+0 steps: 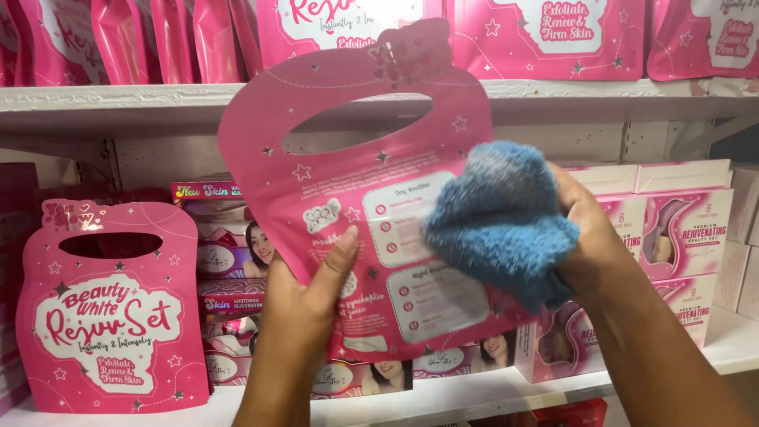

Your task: The recorder uses a blue cloth to wipe down various skincare product pouches and boxes while organizing them on store shelves.

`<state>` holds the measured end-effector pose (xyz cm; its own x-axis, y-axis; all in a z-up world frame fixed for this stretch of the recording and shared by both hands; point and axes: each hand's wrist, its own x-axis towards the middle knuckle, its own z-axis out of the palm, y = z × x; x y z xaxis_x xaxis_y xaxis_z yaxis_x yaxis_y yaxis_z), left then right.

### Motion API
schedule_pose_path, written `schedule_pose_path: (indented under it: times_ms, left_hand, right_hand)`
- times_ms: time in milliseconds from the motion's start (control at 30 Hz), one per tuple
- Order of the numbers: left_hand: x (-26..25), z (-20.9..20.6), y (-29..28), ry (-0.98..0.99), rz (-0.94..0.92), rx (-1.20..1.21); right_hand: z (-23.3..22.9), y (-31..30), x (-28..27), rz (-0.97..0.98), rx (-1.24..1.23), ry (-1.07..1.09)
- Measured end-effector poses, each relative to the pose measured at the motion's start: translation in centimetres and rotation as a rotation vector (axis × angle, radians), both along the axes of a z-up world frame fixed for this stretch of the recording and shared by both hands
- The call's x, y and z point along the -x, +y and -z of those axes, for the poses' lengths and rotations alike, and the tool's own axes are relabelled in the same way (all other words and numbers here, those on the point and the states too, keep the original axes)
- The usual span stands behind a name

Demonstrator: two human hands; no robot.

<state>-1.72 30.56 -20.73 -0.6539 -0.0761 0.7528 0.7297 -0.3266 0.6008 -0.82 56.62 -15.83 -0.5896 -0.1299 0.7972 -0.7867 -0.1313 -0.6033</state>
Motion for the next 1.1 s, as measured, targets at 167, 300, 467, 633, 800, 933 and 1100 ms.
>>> schedule_pose_path:
  times_ms: [167,300,467,633,800,933,1100]
  left_hand:
    - [1.9,-0.7,-0.9,0.021,0.161,-0.085]
    - [1.5,-2.2,-0.5,0.149,-0.047,0.132]
    - [-2.2,-3.5,1.9,0.184,-0.265,0.114]
    - [-2.3,1.4,4.1,0.401,-0.695,0.162]
    - [-0.4,6.3,10.2,0.105,0.229,-0.318]
    - [-1.5,5.8,12.2,0.195,0.157,-0.327]
    - [-2.4,4.4,11.0,0.098,0.141,-0.523]
  right_hand:
    - [4.9,1.8,2.5,0.029,-0.101,0.112]
    - [6.7,1.1,2.5,0.196,0.071,0.158]
    - [5.8,0.2,-0.7,0.046,0.261,0.168]
    - [4.7,0.6,-2.3,0.079,0.351,0.277]
    - [4.5,-1.0,-3.7,0.091,0.518,0.186]
    - [7.3,-2.9,-3.7,0.146,0.387,0.207]
    - [5.4,-2.4,-3.5,0.060,0.390,0.091]
